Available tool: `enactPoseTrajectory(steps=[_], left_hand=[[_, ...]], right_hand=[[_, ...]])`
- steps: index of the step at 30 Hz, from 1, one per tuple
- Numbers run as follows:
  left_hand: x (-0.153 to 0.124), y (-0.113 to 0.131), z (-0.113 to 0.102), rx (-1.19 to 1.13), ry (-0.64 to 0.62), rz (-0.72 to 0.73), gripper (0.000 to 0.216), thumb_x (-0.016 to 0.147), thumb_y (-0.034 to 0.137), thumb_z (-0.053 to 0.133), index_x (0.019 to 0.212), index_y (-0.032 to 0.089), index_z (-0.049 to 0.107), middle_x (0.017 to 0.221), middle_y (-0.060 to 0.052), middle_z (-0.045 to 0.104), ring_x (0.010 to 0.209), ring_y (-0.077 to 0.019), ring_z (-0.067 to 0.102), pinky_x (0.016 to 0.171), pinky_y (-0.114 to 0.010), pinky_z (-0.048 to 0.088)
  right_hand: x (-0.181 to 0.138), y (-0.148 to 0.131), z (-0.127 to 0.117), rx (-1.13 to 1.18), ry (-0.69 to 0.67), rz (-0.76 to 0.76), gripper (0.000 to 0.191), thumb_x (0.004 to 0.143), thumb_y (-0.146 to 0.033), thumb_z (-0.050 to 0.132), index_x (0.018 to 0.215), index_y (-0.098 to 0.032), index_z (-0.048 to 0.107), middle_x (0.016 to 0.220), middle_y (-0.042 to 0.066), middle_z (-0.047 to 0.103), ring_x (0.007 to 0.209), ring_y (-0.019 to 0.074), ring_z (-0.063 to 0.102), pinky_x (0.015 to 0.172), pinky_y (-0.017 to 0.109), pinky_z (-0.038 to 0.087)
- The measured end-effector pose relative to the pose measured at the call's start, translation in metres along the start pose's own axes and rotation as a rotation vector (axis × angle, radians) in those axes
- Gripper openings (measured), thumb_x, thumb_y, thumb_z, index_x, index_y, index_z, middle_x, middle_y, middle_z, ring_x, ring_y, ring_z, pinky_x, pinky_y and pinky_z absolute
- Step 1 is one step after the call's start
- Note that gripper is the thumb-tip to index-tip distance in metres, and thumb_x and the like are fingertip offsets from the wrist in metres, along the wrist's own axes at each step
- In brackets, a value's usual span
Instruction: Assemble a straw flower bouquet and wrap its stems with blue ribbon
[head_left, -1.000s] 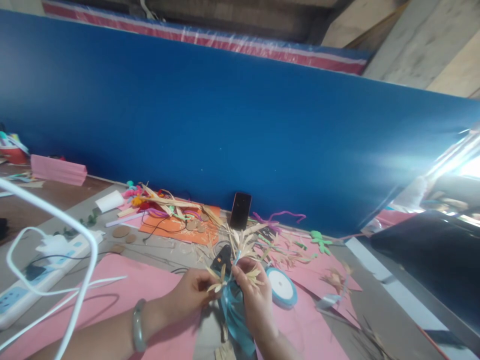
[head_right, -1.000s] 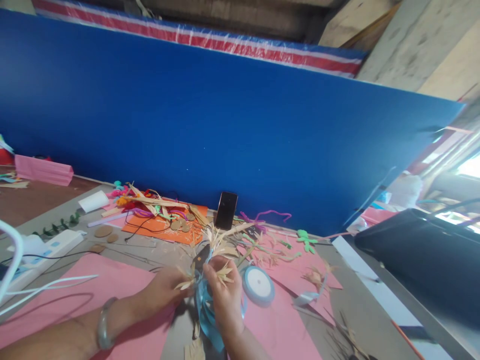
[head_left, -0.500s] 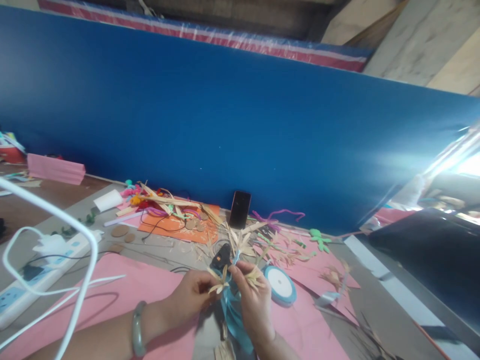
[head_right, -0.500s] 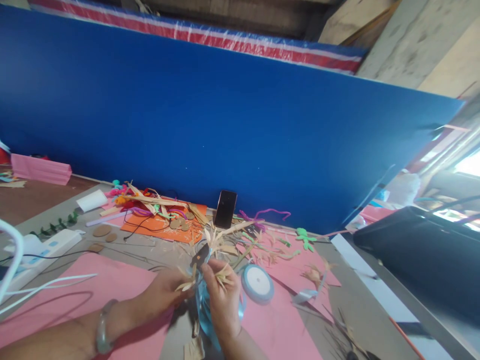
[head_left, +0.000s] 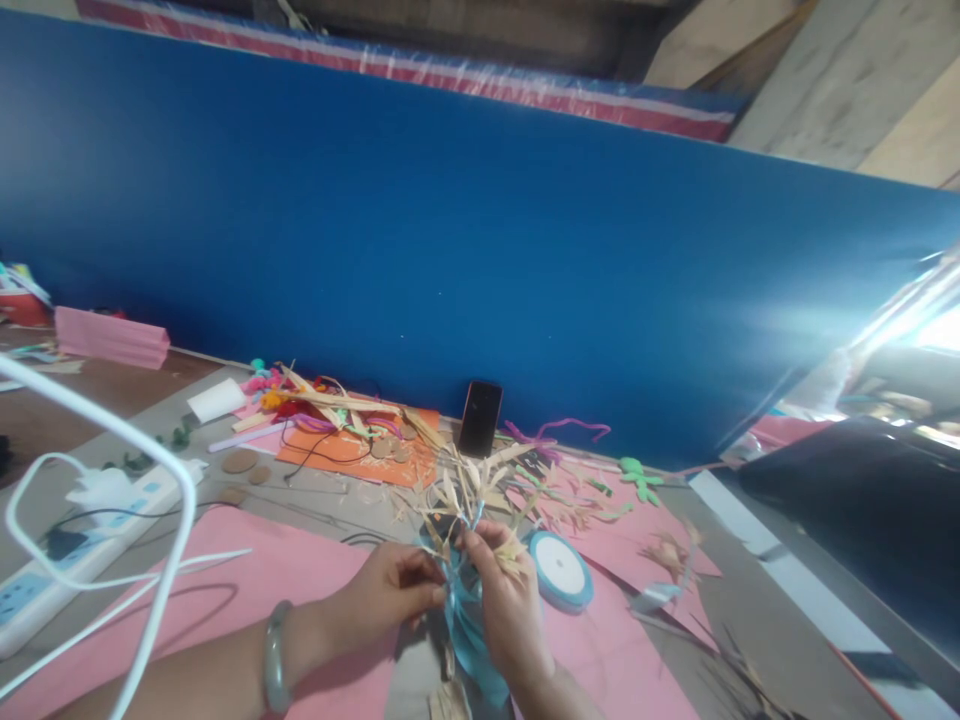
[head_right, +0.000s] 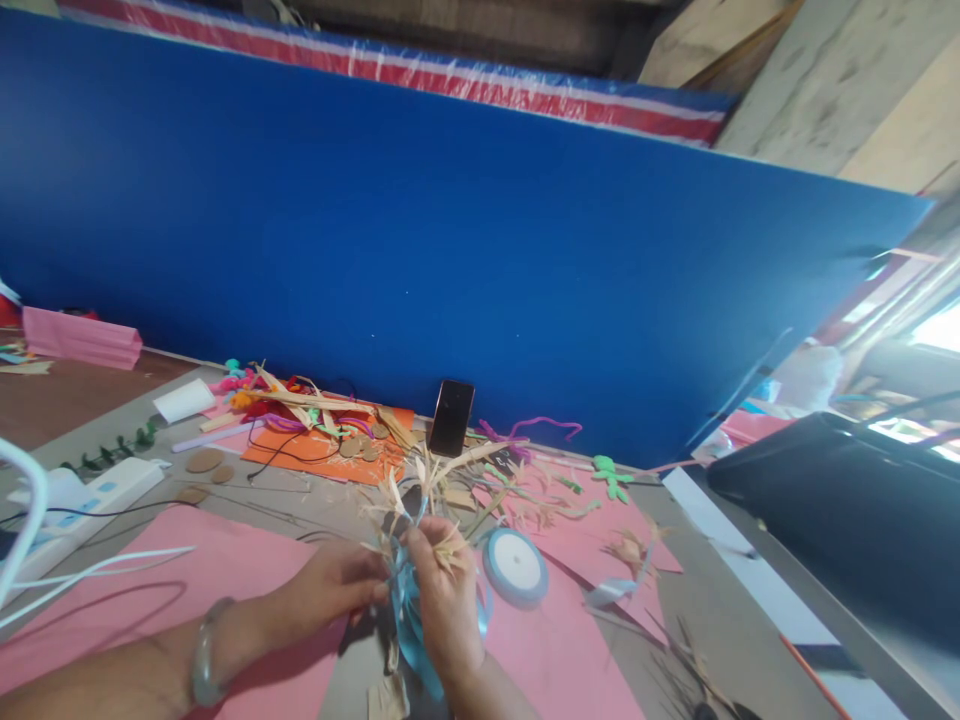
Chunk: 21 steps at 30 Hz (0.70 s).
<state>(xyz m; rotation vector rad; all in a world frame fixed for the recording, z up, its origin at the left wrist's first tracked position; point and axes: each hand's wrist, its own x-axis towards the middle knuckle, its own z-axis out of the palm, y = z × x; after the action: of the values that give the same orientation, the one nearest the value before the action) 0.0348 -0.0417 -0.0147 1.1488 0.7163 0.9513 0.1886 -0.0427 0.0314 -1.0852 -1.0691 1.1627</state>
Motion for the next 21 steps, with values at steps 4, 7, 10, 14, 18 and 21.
enactPoseTrajectory(steps=[4, 7, 10, 14, 18, 21], left_hand=[[0.0, 0.001, 0.0, 0.003, -0.001, 0.005, 0.042, 0.066, 0.05, 0.08, 0.071, 0.01, 0.071, 0.052, 0.002, 0.05, 0.046, -0.0077, 0.043, 0.047, -0.022, 0.031], [0.0, 0.001, 0.0, 0.012, 0.0, 0.023, 0.042, 0.067, 0.052, 0.08, 0.07, 0.01, 0.071, 0.05, 0.002, 0.048, 0.046, -0.008, 0.042, 0.046, -0.022, 0.031], [0.001, 0.002, 0.0, 0.015, -0.012, 0.034, 0.043, 0.067, 0.053, 0.079, 0.068, 0.01, 0.07, 0.05, 0.002, 0.048, 0.045, -0.0078, 0.042, 0.046, -0.022, 0.032], [0.001, 0.004, 0.0, 0.027, -0.027, 0.002, 0.046, 0.065, 0.054, 0.08, 0.073, 0.009, 0.072, 0.052, 0.001, 0.051, 0.044, -0.0076, 0.043, 0.046, -0.022, 0.032], [0.001, 0.004, 0.0, 0.022, -0.033, 0.0, 0.047, 0.064, 0.054, 0.08, 0.073, 0.009, 0.073, 0.052, 0.0, 0.051, 0.045, -0.0082, 0.045, 0.046, -0.022, 0.032], [0.001, 0.004, 0.001, 0.013, -0.022, 0.002, 0.045, 0.065, 0.052, 0.081, 0.073, 0.009, 0.073, 0.051, 0.0, 0.051, 0.044, -0.0081, 0.044, 0.045, -0.022, 0.032]], right_hand=[[0.0, 0.0, 0.0, 0.01, -0.013, 0.007, 0.028, 0.074, -0.045, 0.076, 0.077, -0.02, 0.066, 0.067, 0.0, 0.067, 0.062, 0.016, 0.059, 0.059, 0.025, 0.048], [0.001, 0.005, 0.0, 0.049, -0.021, -0.007, 0.026, 0.072, -0.041, 0.078, 0.081, -0.02, 0.066, 0.071, 0.0, 0.068, 0.065, 0.0168, 0.061, 0.064, 0.027, 0.049], [0.002, 0.007, -0.001, 0.058, -0.021, -0.01, 0.027, 0.071, -0.04, 0.079, 0.083, -0.02, 0.066, 0.071, 0.0, 0.068, 0.066, 0.0167, 0.062, 0.064, 0.027, 0.049], [0.001, 0.002, 0.001, 0.052, -0.008, 0.004, 0.027, 0.072, -0.043, 0.077, 0.078, -0.02, 0.065, 0.069, 0.0, 0.067, 0.064, 0.017, 0.061, 0.061, 0.026, 0.048], [0.001, -0.003, 0.002, 0.094, -0.056, 0.031, 0.026, 0.072, -0.042, 0.077, 0.075, -0.021, 0.063, 0.067, 0.0, 0.066, 0.063, 0.0169, 0.061, 0.062, 0.027, 0.049], [0.002, -0.002, 0.002, 0.095, -0.073, 0.046, 0.023, 0.073, -0.04, 0.077, 0.077, -0.021, 0.065, 0.072, 0.001, 0.069, 0.067, 0.0174, 0.062, 0.066, 0.027, 0.049]])
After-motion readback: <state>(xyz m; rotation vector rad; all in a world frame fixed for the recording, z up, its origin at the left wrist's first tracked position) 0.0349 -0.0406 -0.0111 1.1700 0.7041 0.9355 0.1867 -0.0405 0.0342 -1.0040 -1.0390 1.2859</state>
